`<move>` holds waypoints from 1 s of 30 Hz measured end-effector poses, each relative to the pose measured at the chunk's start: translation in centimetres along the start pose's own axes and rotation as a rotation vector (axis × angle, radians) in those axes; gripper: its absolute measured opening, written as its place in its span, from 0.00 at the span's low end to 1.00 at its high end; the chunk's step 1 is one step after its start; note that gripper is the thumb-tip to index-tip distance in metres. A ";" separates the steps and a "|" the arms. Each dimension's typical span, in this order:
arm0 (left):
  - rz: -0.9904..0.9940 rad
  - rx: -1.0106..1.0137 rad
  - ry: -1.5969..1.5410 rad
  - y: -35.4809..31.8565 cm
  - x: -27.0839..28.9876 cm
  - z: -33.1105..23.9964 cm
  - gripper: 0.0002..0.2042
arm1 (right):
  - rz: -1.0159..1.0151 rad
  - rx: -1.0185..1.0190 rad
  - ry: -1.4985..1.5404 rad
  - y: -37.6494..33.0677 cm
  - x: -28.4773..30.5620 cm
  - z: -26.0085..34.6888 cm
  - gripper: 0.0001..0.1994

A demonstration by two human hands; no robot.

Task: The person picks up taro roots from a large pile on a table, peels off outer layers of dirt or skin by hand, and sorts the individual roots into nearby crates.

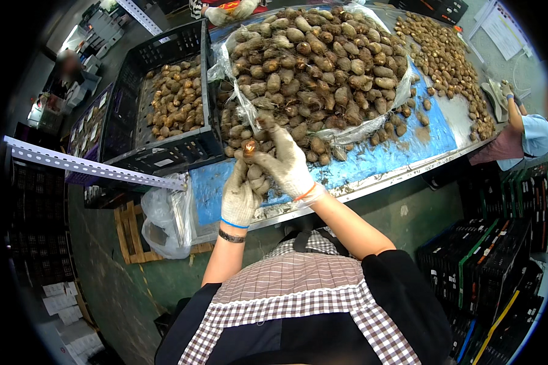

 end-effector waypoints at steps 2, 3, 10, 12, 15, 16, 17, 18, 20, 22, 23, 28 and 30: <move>-0.080 -0.004 0.018 0.1 -0.1 0.1 0.16 | 0.085 0.285 -0.367 0.0 -0.1 0.8 0.21; -0.120 -0.007 0.027 0.1 -0.3 0.3 0.16 | 0.000 0.232 -0.218 -0.4 0.4 0.0 0.18; -0.070 -0.003 0.185 -0.2 0.3 0.8 0.14 | -0.165 -0.192 0.194 -1.0 1.2 -3.7 0.19; 0.060 0.001 -0.017 0.1 0.3 1.1 0.15 | -0.187 -0.202 0.199 -1.2 1.9 -3.6 0.20; -0.172 -0.142 0.356 0.0 2.9 0.3 0.16 | -0.058 -0.190 0.186 -0.7 2.1 -2.2 0.27; -0.263 -0.145 0.436 0.2 3.0 0.4 0.16 | -0.045 -0.100 0.109 -0.9 2.6 -2.5 0.28; -0.359 -0.147 0.515 0.1 2.4 0.1 0.16 | -0.025 -0.008 0.036 -0.9 2.9 -2.7 0.29; -0.403 -0.093 0.436 0.3 1.7 0.1 0.16 | 0.014 -0.146 0.063 -1.2 3.5 -4.7 0.33; -0.412 -0.034 0.446 0.5 0.9 -0.2 0.17 | -0.022 -0.258 0.110 -1.8 3.6 -5.4 0.33; -0.455 -0.034 0.643 0.8 0.9 -0.6 0.17 | 0.004 -0.310 0.164 -2.1 3.8 -5.3 0.34; -0.472 -0.029 0.741 1.0 0.8 -0.5 0.17 | -0.002 -0.302 0.197 -2.4 4.1 -5.5 0.35; -0.641 0.018 1.014 1.6 1.2 -0.7 0.13 | -0.091 -0.383 0.209 -3.8 6.8 -5.7 0.36; -0.707 -0.051 1.130 1.8 1.8 -0.9 0.12 | -0.185 -0.324 0.167 -4.4 8.7 -6.5 0.32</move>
Point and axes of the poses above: each hand's wrist, its own y-axis towards the middle knuckle, its own x-axis out of the back of the hand, z = x × y, the point moved 8 cm from there along y, towards the middle knuckle, and after that the axes turned 9 degrees about x, right-handed, at the moved point
